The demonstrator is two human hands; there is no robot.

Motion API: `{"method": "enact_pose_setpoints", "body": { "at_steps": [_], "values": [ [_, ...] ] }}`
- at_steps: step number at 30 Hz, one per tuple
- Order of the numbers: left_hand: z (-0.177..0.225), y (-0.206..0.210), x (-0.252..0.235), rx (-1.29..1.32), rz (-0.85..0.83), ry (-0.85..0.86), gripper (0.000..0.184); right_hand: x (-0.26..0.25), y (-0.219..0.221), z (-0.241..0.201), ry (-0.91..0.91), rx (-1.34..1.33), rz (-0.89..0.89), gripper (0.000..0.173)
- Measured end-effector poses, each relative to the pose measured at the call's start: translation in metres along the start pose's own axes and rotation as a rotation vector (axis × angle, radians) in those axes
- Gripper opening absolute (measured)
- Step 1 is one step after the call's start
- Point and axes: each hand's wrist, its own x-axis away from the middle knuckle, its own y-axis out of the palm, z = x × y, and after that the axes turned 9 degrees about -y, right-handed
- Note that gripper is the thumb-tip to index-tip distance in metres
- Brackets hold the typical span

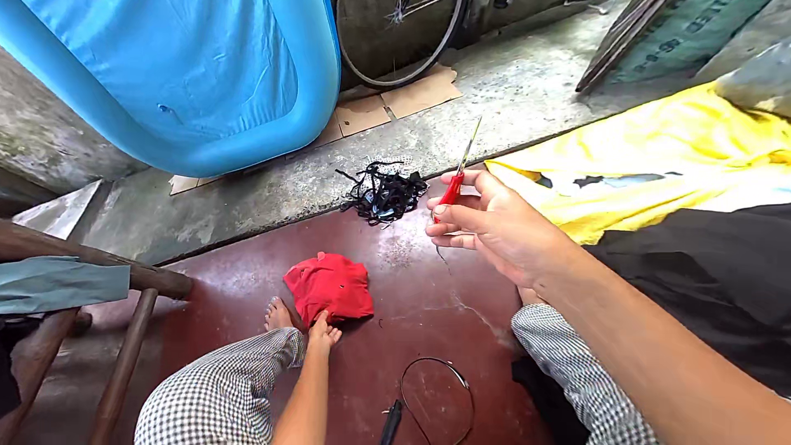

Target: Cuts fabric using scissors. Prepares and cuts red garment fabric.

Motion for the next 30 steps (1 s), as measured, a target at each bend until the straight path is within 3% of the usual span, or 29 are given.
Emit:
{"method": "enact_pose_setpoints", "body": {
  "at_steps": [4,7,12,14,16,19,23,27,30],
  "values": [
    [0.002,0.023,0.001,0.159,-0.109,-0.087,0.062,0.002,0.006,0.007,0.031,0.032,-0.004,0.048],
    [0.019,0.041,0.014,0.128,-0.094,-0.006,0.056,0.004,0.008,0.008,0.032,0.065,-0.026,0.048],
    [0.070,0.057,0.079,-0.253,-0.053,0.722,0.038,0.005,-0.006,0.002,-0.038,0.120,0.006,0.050],
    [0.098,0.065,0.120,-0.207,-0.038,0.981,0.031,0.006,-0.012,0.000,-0.077,0.145,0.016,0.051],
    [0.119,0.072,0.173,-0.049,-0.132,1.115,0.026,0.006,-0.017,0.002,-0.123,0.173,0.009,0.056],
    [0.131,0.084,0.252,0.151,-0.352,1.191,0.018,0.006,-0.015,0.012,-0.153,0.213,-0.040,0.064],
    [0.125,0.095,0.328,0.207,-0.534,1.292,0.016,0.006,0.005,0.037,-0.261,0.271,-0.092,0.077],
    [0.094,0.099,0.378,0.152,-0.671,1.314,0.019,0.014,0.049,0.063,-0.303,0.183,0.041,0.098],
    [0.067,0.093,0.398,-0.040,-0.748,1.294,0.023,0.007,0.063,0.074,-0.363,0.169,0.185,0.100]
  ]
}}
